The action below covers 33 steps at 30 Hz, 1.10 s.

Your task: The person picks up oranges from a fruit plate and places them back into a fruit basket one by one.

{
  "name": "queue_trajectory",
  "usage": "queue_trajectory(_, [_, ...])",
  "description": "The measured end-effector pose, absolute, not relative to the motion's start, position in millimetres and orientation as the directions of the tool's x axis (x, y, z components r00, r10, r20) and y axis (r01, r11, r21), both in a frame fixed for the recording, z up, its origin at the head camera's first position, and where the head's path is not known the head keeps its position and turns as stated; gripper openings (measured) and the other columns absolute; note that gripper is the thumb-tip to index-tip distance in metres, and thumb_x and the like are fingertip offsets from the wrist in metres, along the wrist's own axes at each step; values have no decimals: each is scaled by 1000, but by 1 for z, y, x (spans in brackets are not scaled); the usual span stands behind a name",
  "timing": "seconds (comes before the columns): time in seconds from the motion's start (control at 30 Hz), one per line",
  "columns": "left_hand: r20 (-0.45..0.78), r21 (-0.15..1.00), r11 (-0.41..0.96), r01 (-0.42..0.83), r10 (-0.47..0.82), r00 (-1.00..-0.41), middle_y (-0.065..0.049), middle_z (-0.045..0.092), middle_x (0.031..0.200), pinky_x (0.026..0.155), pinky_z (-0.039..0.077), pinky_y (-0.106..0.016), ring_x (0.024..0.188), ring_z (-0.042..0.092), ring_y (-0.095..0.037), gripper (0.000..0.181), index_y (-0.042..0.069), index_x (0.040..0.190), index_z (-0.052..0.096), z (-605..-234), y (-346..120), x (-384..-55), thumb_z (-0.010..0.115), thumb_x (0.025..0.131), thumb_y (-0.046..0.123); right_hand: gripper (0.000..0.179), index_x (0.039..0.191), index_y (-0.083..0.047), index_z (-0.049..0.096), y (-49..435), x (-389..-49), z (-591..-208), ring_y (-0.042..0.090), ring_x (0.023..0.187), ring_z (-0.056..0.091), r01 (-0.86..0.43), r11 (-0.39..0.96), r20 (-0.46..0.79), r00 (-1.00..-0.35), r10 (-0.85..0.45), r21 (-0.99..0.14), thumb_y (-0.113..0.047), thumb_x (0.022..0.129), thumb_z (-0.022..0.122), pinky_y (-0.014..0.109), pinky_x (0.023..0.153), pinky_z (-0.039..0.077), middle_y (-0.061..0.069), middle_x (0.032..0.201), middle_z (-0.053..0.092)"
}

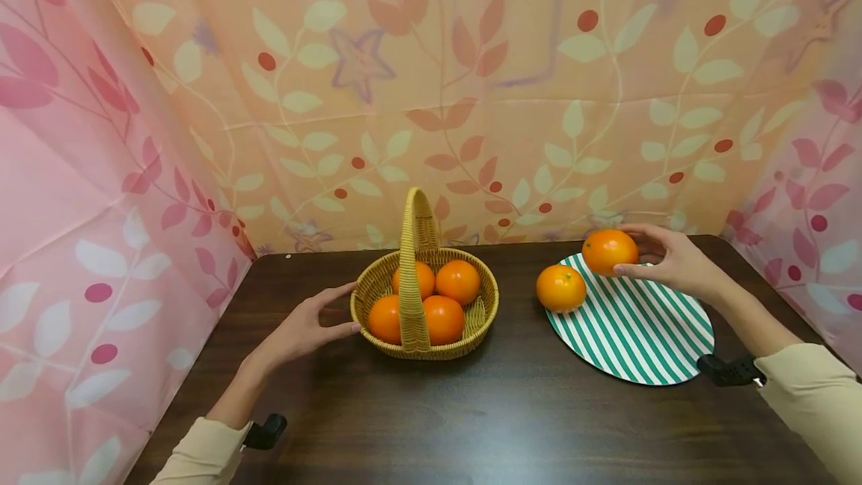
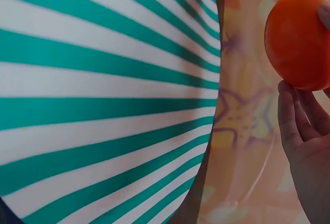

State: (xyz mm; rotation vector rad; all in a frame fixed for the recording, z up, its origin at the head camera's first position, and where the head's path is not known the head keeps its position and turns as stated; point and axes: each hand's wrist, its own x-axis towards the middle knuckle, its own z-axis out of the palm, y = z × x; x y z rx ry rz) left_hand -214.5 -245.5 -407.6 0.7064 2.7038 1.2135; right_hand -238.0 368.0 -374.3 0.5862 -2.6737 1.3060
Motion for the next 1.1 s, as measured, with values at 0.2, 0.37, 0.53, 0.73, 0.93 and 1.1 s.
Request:
queue_trajectory(0.2, [101, 735, 565, 376, 457, -884, -21, 46, 150, 94, 51, -59, 117, 59, -48, 73, 5, 153, 45, -408, -246, -215, 79, 92, 26, 59, 141, -4, 56, 352, -238, -367, 11, 105, 64, -426, 506, 304, -901, -308, -750, 0, 88, 80, 18, 88, 52, 13, 128, 59])
queue_trajectory(0.37, [99, 727, 576, 374, 451, -887, -21, 46, 150, 95, 49, -61, 118, 58, -47, 73, 5, 153, 45, -407, -246, -214, 79, 92, 27, 59, 141, -4, 56, 337, -239, -364, 13, 107, 64, -460, 467, 323, -881, -345, -755, 1, 86, 80, 19, 89, 52, 12, 129, 60])
queue_trajectory(0.53, [99, 718, 586, 376, 449, -888, -21, 46, 150, 96, 48, -62, 119, 57, -47, 73, 6, 154, 45, -406, -245, -214, 79, 92, 28, 60, 141, -4, 57, 323, -242, -360, 16, 108, 64, -492, 451, 334, -860, -387, -744, 0, 86, 81, 21, 90, 52, 11, 130, 60])
queue_trajectory(0.73, [97, 727, 575, 375, 454, -886, -21, 46, 150, 95, 49, -62, 118, 58, -48, 73, 5, 153, 45, -407, -245, -214, 79, 92, 27, 61, 142, -1, 55, 308, -243, -354, 17, 108, 64, -511, 435, 340, -845, -413, -741, -2, 87, 81, 21, 91, 52, 15, 130, 61])
queue_trajectory(0.93, [91, 740, 564, 366, 455, -886, -22, 45, 151, 95, 49, -61, 118, 58, -49, 73, 3, 153, 45, -407, -245, -215, 79, 92, 26, 59, 140, -4, 57, 291, -245, -351, 22, 108, 64, -503, 399, 336, -844, -418, -767, -1, 86, 81, 24, 90, 53, 11, 128, 63])
queue_trajectory(1.1, [95, 742, 561, 367, 455, -886, -22, 46, 150, 96, 48, -61, 118, 58, -49, 73, 3, 153, 45, -407, -245, -215, 79, 92, 26, 60, 140, -3, 57, 277, -249, -352, 24, 108, 64, -500, 374, 325, -837, -439, -781, -2, 85, 83, 25, 92, 52, 11, 128, 63])
